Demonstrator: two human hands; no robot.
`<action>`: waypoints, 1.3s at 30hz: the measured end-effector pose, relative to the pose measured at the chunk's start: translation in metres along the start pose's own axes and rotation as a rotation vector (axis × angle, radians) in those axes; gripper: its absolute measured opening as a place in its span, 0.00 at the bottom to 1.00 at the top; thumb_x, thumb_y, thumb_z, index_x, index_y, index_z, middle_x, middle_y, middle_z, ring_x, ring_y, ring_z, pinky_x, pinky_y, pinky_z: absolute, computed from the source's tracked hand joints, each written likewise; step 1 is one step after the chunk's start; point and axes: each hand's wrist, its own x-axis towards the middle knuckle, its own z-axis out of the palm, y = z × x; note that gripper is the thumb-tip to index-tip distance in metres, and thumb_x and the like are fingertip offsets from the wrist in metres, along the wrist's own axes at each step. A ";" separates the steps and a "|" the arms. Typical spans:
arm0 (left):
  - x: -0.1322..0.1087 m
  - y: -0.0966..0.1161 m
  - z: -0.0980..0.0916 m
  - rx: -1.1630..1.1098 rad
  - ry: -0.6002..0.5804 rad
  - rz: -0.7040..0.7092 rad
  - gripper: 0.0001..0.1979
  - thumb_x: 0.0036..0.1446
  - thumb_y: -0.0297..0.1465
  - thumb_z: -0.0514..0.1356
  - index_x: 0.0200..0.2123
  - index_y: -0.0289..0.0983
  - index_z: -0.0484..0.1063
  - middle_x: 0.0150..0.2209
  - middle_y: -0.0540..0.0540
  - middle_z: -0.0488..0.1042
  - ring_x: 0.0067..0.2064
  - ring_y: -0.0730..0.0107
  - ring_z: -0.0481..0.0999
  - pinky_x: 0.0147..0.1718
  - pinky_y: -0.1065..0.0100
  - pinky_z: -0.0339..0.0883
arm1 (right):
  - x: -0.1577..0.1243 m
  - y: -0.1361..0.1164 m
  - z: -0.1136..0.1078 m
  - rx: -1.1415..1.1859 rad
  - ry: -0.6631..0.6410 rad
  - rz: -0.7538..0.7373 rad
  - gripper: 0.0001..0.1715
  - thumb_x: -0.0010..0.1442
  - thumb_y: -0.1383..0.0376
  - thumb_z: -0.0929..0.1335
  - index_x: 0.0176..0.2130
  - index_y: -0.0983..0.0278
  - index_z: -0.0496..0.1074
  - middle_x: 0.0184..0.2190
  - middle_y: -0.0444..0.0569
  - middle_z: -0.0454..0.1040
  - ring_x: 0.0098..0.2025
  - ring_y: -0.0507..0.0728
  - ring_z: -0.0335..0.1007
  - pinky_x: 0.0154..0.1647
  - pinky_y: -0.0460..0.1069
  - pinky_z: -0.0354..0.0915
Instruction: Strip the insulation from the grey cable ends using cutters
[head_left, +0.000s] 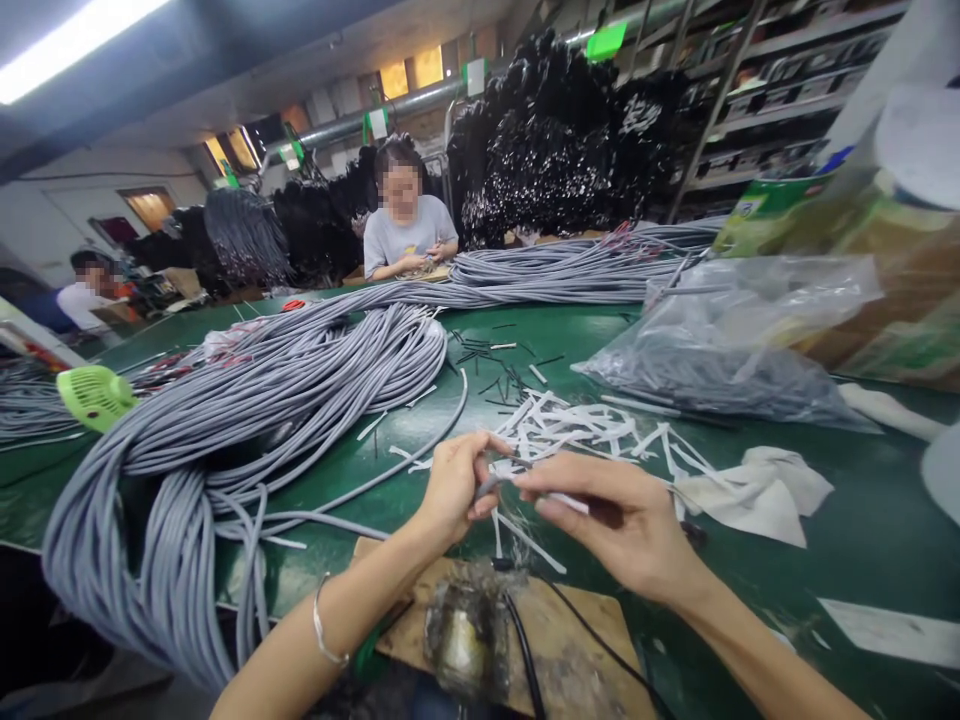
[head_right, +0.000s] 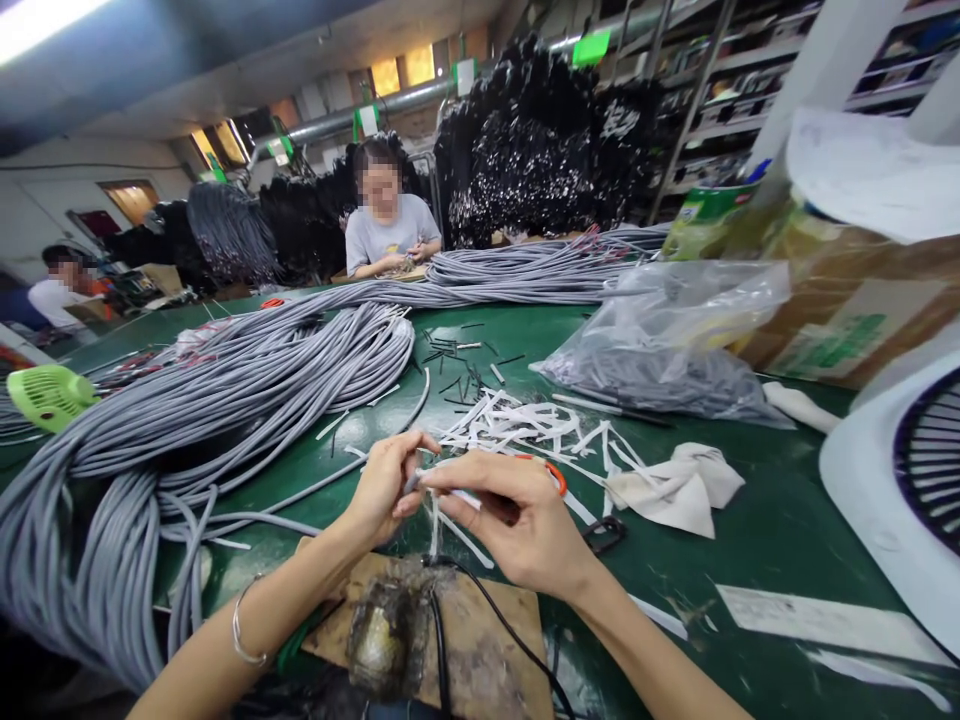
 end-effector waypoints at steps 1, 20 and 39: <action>-0.001 -0.001 -0.001 0.004 -0.015 -0.003 0.21 0.39 0.46 0.62 0.23 0.32 0.68 0.08 0.61 0.50 0.06 0.85 0.47 0.06 0.79 0.35 | 0.000 0.000 -0.001 0.029 -0.033 0.018 0.09 0.54 0.70 0.66 0.34 0.63 0.75 0.26 0.48 0.76 0.29 0.52 0.72 0.29 0.44 0.66; -0.015 -0.014 0.000 0.244 -0.154 0.165 0.25 0.49 0.51 0.55 0.36 0.34 0.66 0.08 0.61 0.52 0.08 0.83 0.48 0.06 0.79 0.43 | 0.004 0.012 0.014 0.265 0.126 0.669 0.23 0.41 0.49 0.71 0.21 0.67 0.69 0.20 0.45 0.68 0.22 0.49 0.60 0.24 0.45 0.60; -0.019 -0.017 -0.005 0.228 -0.228 0.186 0.17 0.49 0.43 0.60 0.29 0.36 0.61 0.11 0.61 0.51 0.12 0.86 0.46 0.11 0.81 0.40 | 0.001 0.006 0.010 0.122 0.241 0.603 0.21 0.47 0.51 0.69 0.20 0.67 0.67 0.14 0.41 0.59 0.16 0.46 0.50 0.13 0.43 0.47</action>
